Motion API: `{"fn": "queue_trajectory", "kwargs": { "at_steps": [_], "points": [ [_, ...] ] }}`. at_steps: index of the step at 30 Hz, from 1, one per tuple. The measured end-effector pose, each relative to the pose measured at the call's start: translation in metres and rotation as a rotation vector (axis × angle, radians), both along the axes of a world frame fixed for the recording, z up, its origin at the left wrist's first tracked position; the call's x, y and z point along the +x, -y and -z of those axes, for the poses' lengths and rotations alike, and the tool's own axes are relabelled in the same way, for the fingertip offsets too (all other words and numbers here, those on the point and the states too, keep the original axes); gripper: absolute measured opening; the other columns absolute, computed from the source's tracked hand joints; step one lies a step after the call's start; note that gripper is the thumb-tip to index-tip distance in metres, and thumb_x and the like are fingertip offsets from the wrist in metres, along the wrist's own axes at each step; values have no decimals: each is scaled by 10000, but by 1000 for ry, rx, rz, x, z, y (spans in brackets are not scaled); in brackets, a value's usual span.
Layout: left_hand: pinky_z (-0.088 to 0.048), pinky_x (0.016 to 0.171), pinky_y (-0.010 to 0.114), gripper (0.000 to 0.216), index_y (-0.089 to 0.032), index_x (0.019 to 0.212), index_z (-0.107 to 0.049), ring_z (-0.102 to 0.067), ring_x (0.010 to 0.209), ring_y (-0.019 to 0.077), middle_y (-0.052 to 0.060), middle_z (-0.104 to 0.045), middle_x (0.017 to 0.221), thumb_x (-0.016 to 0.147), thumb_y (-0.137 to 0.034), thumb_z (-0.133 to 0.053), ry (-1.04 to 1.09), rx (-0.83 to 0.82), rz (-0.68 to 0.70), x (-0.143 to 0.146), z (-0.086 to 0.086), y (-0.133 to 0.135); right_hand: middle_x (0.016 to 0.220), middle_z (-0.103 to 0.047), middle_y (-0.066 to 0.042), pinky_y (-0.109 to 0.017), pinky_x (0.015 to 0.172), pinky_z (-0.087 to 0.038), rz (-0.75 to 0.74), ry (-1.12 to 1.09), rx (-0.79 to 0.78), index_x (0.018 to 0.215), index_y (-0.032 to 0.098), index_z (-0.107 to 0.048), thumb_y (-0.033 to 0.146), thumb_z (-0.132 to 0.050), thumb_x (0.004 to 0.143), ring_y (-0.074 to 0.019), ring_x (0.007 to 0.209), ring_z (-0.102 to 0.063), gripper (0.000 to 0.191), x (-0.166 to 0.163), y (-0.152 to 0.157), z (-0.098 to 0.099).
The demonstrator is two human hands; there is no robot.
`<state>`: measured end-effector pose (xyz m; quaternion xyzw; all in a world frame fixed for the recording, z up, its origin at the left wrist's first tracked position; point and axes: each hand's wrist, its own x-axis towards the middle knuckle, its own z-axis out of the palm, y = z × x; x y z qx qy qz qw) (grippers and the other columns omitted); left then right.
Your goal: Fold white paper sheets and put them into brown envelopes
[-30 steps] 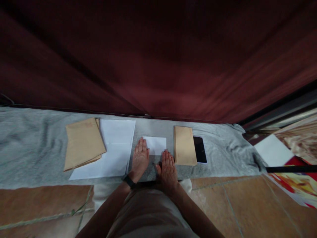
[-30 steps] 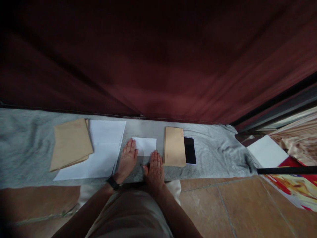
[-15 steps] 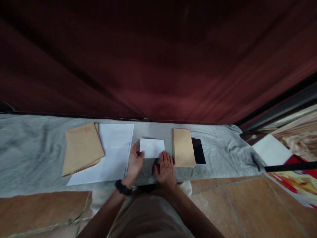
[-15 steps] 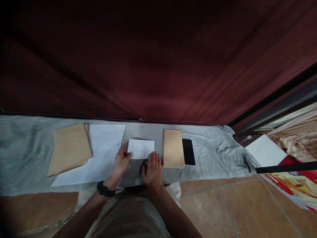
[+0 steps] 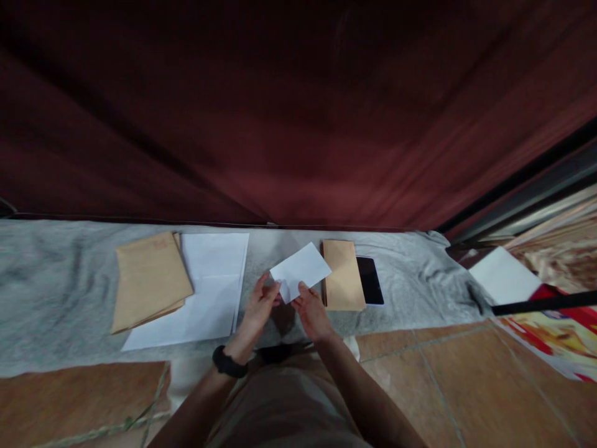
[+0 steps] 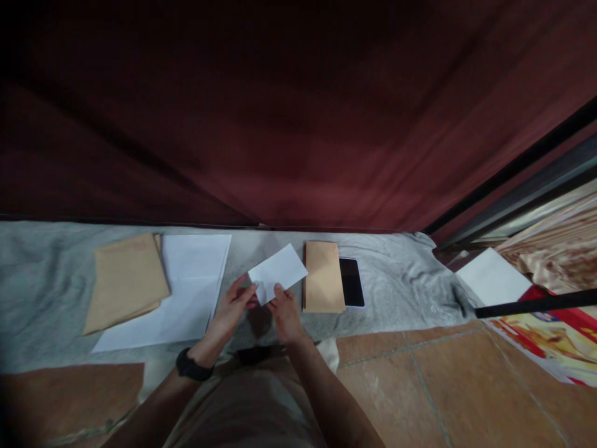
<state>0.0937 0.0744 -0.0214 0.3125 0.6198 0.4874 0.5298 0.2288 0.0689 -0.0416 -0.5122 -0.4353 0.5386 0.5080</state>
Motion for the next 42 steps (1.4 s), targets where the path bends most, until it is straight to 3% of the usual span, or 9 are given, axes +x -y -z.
{"fn": "queue_trajectory", "kwargs": {
  "at_steps": [5,11,15,18,23,28,36,39,42],
  "points": [
    [-479,585,268,734,-131,1463,-522,-574,537,141,-58,-620,657,751,-212,-682,-125,43,72,-11,18,-2,1057,-788,-142,-502,881,-633,15,-257,-181,1056,192,-679,521,-609,937,-292,956,-757,357,8,10,19],
    [-498,724,299,741,-144,1526,-468,-608,632,164,-45,-638,698,795,-104,-585,-543,19,201,-32,15,-7,969,-775,-86,-475,1006,-582,7,-313,-287,902,234,-643,417,-665,856,-256,1003,-742,190,37,13,22],
    [-509,791,311,729,-112,1571,-386,-657,747,190,3,-686,787,861,-109,-553,-743,-18,313,-34,12,-12,955,-792,-112,-496,949,-593,-25,-378,-447,919,205,-693,390,-751,783,-264,918,-756,237,50,26,21],
    [-521,820,326,704,-110,1570,-381,-680,812,212,34,-715,844,884,-110,-539,-824,-19,370,-33,12,-16,981,-793,-152,-556,876,-605,-100,-129,-316,1008,180,-729,492,-685,847,-299,871,-756,354,54,37,21],
    [-536,837,325,678,-112,1569,-376,-703,836,214,41,-728,854,904,-102,-504,-872,-9,422,-35,13,-20,1363,-690,-118,-493,1190,-444,-162,339,103,1264,223,-719,404,-551,965,-275,1315,-613,387,44,35,14],
    [-555,861,346,632,-107,1551,-403,-720,867,222,72,-748,920,923,-99,-476,-889,18,409,-34,14,-18,1624,-453,-129,-489,1243,-385,-271,1001,514,1498,152,-542,263,-378,1062,-247,1541,-362,479,23,16,12],
    [-584,900,342,584,-129,1549,-416,-737,967,221,103,-759,1121,974,-157,-510,-951,85,345,-30,17,-10,1646,-409,-166,-510,1249,-329,-211,1345,580,1529,128,-503,259,-422,1072,-288,1541,-357,483,14,10,25],
    [-585,919,351,531,-135,1536,-438,-727,1032,234,130,-725,1236,1010,-188,-478,-1115,132,328,-25,14,-3,1641,-419,-163,-512,1248,-323,-216,1357,590,1525,131,-508,261,-422,1070,-288,1536,-362,481,14,11,26],
    [-524,1066,405,482,-149,1513,-481,-655,1232,264,148,-659,1376,1036,-192,-423,-1304,281,369,-16,16,5,1626,-443,-164,-504,1251,-316,-235,1349,591,1517,114,-513,228,-419,1059,-281,1530,-368,481,16,11,26]
  ]
}}
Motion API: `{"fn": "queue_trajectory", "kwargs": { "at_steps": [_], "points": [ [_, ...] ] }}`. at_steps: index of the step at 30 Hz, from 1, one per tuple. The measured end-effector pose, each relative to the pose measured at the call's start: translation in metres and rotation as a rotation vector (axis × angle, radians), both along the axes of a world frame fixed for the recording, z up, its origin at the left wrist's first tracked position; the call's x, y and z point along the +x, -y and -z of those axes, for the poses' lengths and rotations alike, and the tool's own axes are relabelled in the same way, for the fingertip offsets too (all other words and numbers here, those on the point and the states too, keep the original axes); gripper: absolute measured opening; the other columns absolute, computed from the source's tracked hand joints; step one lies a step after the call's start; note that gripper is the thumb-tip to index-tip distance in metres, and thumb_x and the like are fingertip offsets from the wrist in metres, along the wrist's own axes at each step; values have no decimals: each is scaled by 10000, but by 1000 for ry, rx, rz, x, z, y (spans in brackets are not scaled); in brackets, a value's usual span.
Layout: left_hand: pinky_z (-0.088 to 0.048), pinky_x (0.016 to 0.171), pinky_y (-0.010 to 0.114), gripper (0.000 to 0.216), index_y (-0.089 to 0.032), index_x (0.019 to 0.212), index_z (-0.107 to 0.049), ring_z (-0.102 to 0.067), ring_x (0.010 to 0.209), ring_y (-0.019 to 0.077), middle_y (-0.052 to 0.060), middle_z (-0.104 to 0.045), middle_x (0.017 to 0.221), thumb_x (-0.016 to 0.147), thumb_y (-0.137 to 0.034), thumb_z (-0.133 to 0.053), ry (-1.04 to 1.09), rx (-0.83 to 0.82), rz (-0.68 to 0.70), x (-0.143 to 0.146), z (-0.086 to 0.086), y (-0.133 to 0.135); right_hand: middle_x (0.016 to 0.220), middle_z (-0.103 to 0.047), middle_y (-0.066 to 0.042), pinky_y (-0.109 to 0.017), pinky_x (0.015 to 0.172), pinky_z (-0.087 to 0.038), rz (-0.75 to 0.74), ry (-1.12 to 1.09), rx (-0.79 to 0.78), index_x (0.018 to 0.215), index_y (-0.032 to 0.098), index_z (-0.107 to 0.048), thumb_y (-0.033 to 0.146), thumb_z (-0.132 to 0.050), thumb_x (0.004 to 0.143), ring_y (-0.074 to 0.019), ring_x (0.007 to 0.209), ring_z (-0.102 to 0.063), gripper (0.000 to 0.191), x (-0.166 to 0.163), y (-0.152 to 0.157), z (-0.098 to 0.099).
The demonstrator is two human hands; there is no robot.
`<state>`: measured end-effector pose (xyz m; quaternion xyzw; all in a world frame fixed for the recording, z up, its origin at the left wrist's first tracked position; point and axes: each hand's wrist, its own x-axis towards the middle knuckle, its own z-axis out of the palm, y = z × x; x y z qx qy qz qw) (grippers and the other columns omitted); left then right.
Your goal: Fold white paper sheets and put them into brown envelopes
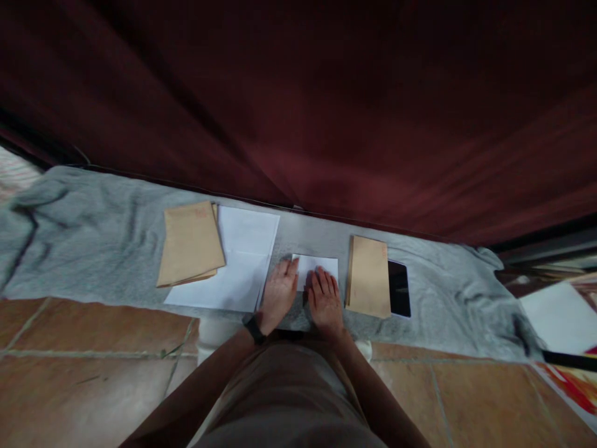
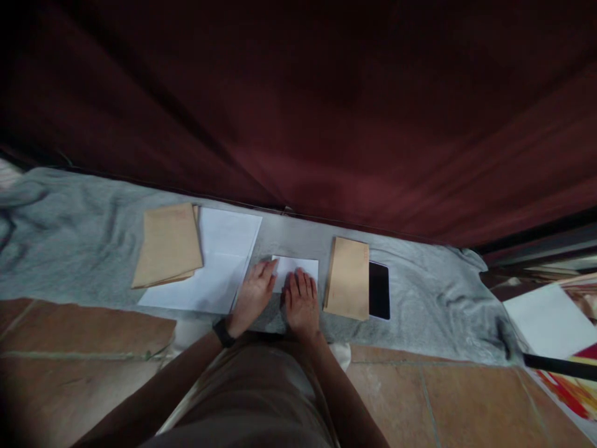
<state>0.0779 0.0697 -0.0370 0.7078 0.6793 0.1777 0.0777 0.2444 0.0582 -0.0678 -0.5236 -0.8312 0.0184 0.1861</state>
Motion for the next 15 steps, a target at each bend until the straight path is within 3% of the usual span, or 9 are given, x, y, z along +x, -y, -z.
{"fn": "queue_trajectory", "kwargs": {
  "at_steps": [5,11,15],
  "points": [
    [-309,1268,451,501,-90,1517,-479,-365,1539,275,163,-440,1626,1042,-237,-422,-147,57,288,10,13,10,1625,-441,-172,-529,1257,-306,-43,-61,-18,1547,96,-462,168,-373,1038,-272,1540,-345,521,5,0,2],
    [-241,1298,453,556,-92,1582,-393,-290,1574,252,155,-377,1664,1057,-274,-384,-177,38,322,8,19,13,1577,-510,-155,-502,1234,-377,-63,-231,-107,1527,114,-490,191,-317,1061,-232,1511,-404,503,6,-18,0],
    [-224,1302,480,602,-43,1564,-404,-258,1583,288,199,-344,1666,1045,-344,-439,-192,27,375,6,14,12,1630,-442,-143,-499,1268,-316,-108,-202,-157,1539,116,-478,281,-280,1101,-220,1544,-347,508,-4,-36,-3]
  ]
}}
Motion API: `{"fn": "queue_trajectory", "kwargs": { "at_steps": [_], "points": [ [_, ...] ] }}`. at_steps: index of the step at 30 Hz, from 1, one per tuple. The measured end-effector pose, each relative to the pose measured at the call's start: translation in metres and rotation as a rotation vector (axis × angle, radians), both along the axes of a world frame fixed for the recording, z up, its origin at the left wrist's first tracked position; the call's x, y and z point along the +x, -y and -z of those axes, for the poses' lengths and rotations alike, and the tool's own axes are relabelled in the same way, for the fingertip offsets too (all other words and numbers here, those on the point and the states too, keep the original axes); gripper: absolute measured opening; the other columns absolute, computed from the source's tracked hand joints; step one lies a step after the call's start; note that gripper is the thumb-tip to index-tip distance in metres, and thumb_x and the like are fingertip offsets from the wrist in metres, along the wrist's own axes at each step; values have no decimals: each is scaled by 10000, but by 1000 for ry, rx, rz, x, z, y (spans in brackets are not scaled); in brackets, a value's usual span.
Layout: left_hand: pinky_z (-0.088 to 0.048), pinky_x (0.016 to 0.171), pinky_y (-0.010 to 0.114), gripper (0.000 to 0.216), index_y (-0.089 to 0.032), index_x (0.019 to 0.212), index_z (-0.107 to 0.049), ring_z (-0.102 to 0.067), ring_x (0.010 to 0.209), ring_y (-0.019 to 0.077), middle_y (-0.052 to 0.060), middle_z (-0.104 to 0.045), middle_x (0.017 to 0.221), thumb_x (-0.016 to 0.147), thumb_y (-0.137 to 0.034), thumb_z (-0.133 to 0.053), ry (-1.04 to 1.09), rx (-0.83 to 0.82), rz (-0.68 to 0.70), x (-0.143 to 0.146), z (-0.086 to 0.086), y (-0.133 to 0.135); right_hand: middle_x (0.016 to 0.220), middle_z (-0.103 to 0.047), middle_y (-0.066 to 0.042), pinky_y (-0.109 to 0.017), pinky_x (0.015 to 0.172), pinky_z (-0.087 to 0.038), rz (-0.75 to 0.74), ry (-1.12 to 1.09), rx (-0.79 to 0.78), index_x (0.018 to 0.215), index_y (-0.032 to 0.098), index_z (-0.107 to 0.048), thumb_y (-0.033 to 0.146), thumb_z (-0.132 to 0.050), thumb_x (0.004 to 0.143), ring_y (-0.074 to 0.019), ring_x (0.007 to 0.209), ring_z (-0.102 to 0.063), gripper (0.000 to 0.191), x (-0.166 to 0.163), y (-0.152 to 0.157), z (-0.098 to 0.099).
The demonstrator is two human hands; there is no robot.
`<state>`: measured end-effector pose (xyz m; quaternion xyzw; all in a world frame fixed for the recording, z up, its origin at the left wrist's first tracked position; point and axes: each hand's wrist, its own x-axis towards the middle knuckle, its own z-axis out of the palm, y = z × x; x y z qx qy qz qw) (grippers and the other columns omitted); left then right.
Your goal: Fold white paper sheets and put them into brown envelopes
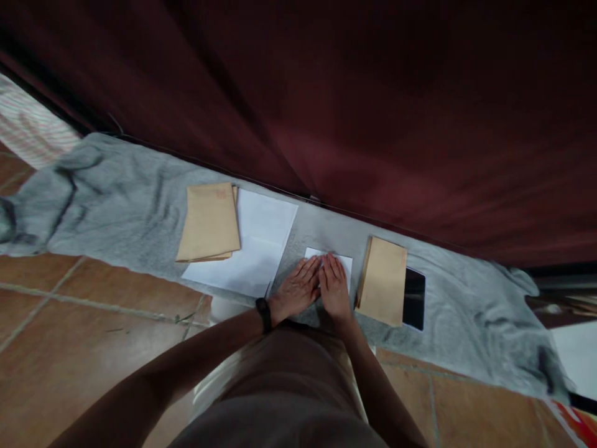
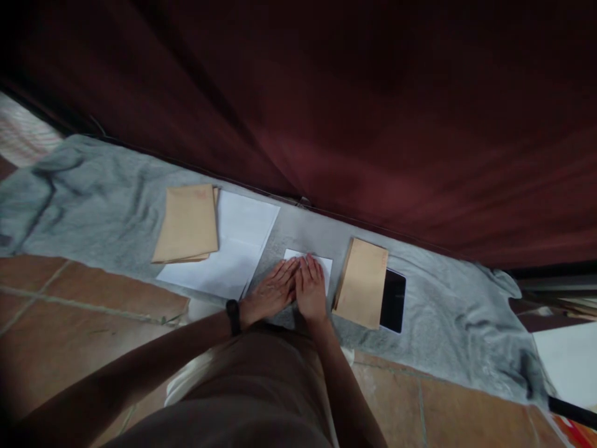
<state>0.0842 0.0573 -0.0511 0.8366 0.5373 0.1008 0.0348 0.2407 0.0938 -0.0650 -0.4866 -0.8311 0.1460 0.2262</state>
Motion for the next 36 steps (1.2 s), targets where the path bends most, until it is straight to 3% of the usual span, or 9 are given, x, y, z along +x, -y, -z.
{"fn": "queue_trajectory", "kwargs": {
  "at_steps": [4,11,17,24,29,36],
  "points": [
    [-216,1300,510,606,0,1530,-437,-242,1586,309,239,-329,1657,1026,-335,-469,-5,-11,26,0,0,0,1649,-412,-136,-505,1286,-240,35,127,3,1572,116,-434,328,-270,1112,-226,1560,-309,533,-4,-4,1],
    [-173,1311,516,618,-31,1549,-413,-229,1591,296,222,-317,1669,1031,-360,-476,12,-23,49,-2,-1,0,1673,-365,-140,-507,1272,-226,84,214,56,1604,128,-384,361,-281,1116,-257,1566,-289,550,4,2,5],
    [-164,1307,512,621,-47,1568,-386,-226,1592,295,215,-335,1666,1056,-394,-438,8,-43,35,-2,-6,1,1695,-304,-172,-565,1245,-257,72,235,113,1616,138,-360,336,-303,1109,-305,1580,-248,547,12,4,11],
    [-205,1298,498,686,-82,1575,-381,-214,1595,304,204,-318,1679,1040,-499,-475,50,-2,-70,-5,3,6,1692,-289,-208,-580,1221,-305,124,227,167,1620,118,-343,346,-342,1105,-331,1570,-267,563,14,6,16],
    [-210,1302,487,619,-48,1563,-387,-240,1588,291,207,-344,1667,1064,-413,-404,43,23,-132,-3,5,6,1683,-317,-200,-570,1219,-312,153,223,177,1608,130,-371,339,-363,1099,-324,1555,-301,551,12,6,17],
    [-200,1301,518,589,-57,1584,-359,-260,1584,276,199,-359,1660,1057,-321,-348,57,34,-108,6,4,-17,1685,-315,-198,-555,1231,-287,145,223,174,1600,121,-386,301,-352,1089,-310,1565,-285,543,12,5,16]
  ]
}}
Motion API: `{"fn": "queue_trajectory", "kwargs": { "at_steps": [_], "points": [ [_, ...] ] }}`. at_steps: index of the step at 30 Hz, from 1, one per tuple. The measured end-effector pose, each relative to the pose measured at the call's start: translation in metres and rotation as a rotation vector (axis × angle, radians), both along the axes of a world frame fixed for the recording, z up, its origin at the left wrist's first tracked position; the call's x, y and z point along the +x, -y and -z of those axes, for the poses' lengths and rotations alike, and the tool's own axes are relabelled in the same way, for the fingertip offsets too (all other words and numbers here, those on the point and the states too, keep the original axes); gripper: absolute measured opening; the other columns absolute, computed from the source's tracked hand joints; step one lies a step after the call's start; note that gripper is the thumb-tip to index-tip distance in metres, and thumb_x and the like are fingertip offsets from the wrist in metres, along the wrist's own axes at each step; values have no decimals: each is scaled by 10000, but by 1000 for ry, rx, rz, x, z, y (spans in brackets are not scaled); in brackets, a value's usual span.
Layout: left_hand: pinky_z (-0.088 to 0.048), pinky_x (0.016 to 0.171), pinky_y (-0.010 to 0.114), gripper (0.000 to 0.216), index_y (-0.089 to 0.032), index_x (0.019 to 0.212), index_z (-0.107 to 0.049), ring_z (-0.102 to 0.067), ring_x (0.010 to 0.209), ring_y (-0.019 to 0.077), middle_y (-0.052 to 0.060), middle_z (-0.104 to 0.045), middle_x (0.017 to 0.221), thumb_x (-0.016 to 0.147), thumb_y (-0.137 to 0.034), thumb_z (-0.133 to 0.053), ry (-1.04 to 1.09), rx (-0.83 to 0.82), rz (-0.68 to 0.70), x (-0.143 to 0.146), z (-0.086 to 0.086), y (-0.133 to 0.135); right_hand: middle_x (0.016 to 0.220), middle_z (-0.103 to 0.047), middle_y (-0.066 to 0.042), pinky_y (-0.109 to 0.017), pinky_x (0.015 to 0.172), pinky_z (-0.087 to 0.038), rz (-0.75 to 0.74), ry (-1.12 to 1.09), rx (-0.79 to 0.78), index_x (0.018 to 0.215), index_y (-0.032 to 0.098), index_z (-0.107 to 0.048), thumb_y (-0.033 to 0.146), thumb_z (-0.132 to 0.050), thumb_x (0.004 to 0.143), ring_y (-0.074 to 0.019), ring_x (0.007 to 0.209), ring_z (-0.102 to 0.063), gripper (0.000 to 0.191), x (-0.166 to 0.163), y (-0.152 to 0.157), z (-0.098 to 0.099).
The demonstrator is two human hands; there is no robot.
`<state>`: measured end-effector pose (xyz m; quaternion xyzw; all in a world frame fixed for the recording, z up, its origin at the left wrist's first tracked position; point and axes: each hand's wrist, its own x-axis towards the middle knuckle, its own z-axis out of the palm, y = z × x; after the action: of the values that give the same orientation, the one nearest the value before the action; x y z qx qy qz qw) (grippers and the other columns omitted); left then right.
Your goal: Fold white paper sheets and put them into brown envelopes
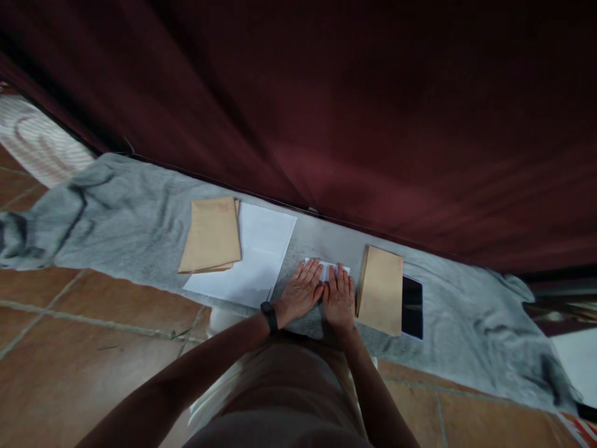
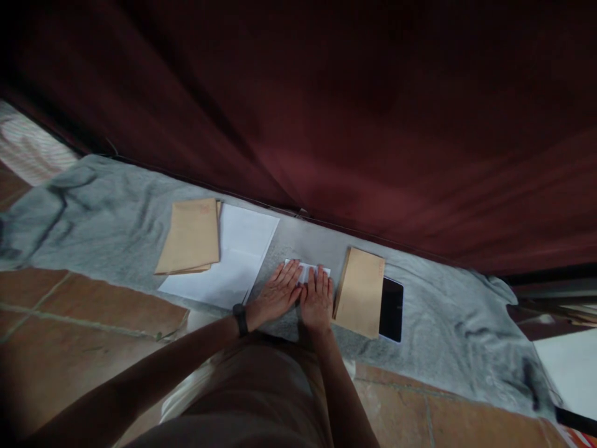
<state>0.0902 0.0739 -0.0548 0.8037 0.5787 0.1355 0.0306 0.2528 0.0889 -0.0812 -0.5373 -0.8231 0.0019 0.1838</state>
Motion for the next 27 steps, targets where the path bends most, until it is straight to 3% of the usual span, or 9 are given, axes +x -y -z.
{"fn": "queue_trajectory", "kwargs": {
  "at_steps": [17,22,27],
  "points": [
    [-252,1298,461,604,-57,1593,-349,-284,1576,260,179,-379,1657,1036,-286,-388,11,-5,-97,-22,5,5,1642,-375,-248,-609,1184,-351,37,-98,78,1646,106,-261,363,-347,1095,-360,1531,-350,614,-2,2,5],
    [-266,1292,471,576,-47,1567,-394,-301,1570,271,186,-401,1643,1045,-290,-368,13,-2,-100,-20,2,6,1642,-389,-223,-598,1212,-319,17,-87,53,1626,107,-312,302,-371,1091,-334,1544,-335,572,-3,10,-4],
    [-351,1251,480,576,-94,1555,-417,-370,1539,275,177,-448,1618,1038,-347,-392,72,1,-81,-32,-2,-1,1637,-429,-157,-555,1232,-330,-86,-94,-16,1555,161,-469,278,-430,1073,-300,1538,-366,498,-6,19,-14]
  ]
}}
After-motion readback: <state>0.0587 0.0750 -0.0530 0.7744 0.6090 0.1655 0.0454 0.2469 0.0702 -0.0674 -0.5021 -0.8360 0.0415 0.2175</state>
